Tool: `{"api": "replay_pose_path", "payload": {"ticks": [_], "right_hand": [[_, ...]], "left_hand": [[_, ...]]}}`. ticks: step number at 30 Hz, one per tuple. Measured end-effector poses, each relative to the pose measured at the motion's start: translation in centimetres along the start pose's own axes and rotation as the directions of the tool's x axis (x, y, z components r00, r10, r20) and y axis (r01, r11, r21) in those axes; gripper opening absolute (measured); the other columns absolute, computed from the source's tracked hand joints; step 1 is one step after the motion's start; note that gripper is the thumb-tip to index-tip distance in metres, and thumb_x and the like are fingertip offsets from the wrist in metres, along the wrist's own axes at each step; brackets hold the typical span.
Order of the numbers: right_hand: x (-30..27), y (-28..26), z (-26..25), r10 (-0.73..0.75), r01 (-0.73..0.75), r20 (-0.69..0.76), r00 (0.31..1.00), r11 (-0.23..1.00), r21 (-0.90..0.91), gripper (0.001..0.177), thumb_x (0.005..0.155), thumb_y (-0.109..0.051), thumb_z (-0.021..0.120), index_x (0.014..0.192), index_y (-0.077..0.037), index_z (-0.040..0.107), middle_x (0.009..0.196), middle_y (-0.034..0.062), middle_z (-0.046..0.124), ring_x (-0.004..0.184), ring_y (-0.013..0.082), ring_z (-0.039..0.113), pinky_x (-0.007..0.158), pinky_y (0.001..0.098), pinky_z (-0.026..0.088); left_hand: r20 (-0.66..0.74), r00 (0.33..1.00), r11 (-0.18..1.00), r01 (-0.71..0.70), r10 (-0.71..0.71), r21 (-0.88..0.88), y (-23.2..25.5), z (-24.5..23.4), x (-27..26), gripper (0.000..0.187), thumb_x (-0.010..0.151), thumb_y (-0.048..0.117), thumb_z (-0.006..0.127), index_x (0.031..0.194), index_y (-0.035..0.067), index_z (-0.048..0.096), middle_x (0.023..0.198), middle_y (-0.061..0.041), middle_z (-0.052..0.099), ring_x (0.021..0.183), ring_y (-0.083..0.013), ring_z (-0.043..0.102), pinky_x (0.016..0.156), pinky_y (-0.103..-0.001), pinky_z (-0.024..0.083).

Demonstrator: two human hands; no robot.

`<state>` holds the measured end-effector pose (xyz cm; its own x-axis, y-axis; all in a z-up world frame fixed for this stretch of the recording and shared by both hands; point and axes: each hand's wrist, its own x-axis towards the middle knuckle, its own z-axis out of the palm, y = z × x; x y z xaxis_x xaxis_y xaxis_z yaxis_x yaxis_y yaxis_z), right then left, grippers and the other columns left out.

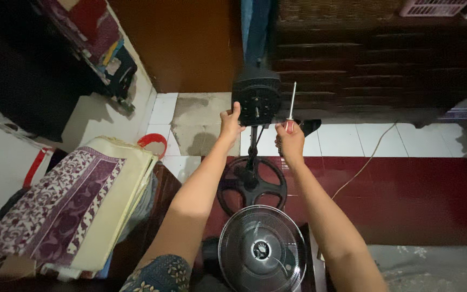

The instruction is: The person uses a screwdriver to tighten screws on the rear motor housing of a standing electric fan. They repeatedly rotate the screwdriver and reposition their hands to access different screws on the fan's backplate.

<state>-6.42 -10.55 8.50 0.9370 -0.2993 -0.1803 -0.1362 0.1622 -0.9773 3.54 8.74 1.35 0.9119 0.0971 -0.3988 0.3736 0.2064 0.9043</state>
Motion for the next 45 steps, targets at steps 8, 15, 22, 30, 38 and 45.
{"api": "replay_pose_path", "payload": {"ticks": [8,15,22,30,38,45], "right_hand": [[-0.8,1.6,1.3,-0.046,0.042,-0.104,0.994,0.998,-0.048,0.015,0.092,-0.019,0.073,0.095,-0.007,0.063,0.068,-0.0002,0.06,0.053,0.0109,0.06,0.047,0.0264,0.046],[0.7,-0.3,2.8,0.009,-0.008,0.023,1.0,0.999,-0.053,0.021,0.094,-0.028,0.072,0.102,-0.009,0.067,0.084,0.0015,0.067,0.07,0.0141,0.067,0.052,0.0275,0.053],[0.4,-1.2,5.3,0.008,-0.057,0.21,0.978,0.971,0.231,0.024,0.099,-0.029,0.064,0.11,-0.007,0.061,0.112,0.0069,0.074,0.107,0.0203,0.073,0.063,0.0273,0.057],[1.1,-1.3,6.5,0.091,-0.147,0.166,0.982,0.92,0.365,0.02,0.099,-0.022,0.066,0.109,-0.005,0.063,0.098,0.0093,0.069,0.09,0.0206,0.073,0.064,0.0298,0.058],[2.9,-0.8,6.7,0.144,-0.177,0.116,0.983,0.913,0.368,0.024,0.097,-0.025,0.065,0.107,-0.003,0.066,0.092,0.009,0.071,0.081,0.0182,0.074,0.061,0.0278,0.058],[4.6,-0.6,7.3,0.184,-0.191,0.051,0.982,0.929,0.316,0.024,0.096,-0.023,0.064,0.107,-0.001,0.066,0.09,0.0097,0.07,0.078,0.0193,0.073,0.06,0.0288,0.058]], "left_hand": [[-0.027,1.0,1.0,-0.008,0.008,0.012,0.6,0.7,0.4,0.09,0.082,0.077,0.058,0.129,0.002,0.041,0.121,-0.01,0.058,0.097,-0.019,0.063,0.07,-0.037,0.06],[-0.049,0.999,1.0,-0.015,0.016,0.021,0.9,1.3,1.3,0.089,0.082,0.078,0.06,0.127,0.002,0.042,0.106,-0.011,0.055,0.089,-0.0199,0.059,0.069,-0.039,0.059],[-0.002,0.998,0.995,-0.058,0.059,0.076,-0.2,0.2,0.6,0.092,0.082,0.08,0.055,0.131,0.004,0.039,0.113,-0.012,0.056,0.095,-0.0207,0.061,0.074,-0.037,0.058],[0.168,0.986,0.999,0.009,-0.001,-0.047,-2.6,-0.9,0.7,0.096,0.082,0.072,0.062,0.141,0.003,0.029,0.129,-0.016,0.057,0.104,-0.0226,0.066,0.078,-0.035,0.059],[0.496,0.844,0.966,-0.254,0.201,0.04,-10.0,-1.3,4.8,0.083,0.084,0.031,0.084,0.146,0.001,0.038,0.138,-0.012,0.058,0.123,-0.0221,0.058,0.098,-0.037,0.052],[0.435,0.889,0.853,-0.114,-0.141,0.509,-12.5,2.0,7.1,0.047,0.091,0.039,0.066,0.123,0.005,0.066,0.118,-0.01,0.071,0.113,-0.0268,0.068,0.09,-0.041,0.055]]}}
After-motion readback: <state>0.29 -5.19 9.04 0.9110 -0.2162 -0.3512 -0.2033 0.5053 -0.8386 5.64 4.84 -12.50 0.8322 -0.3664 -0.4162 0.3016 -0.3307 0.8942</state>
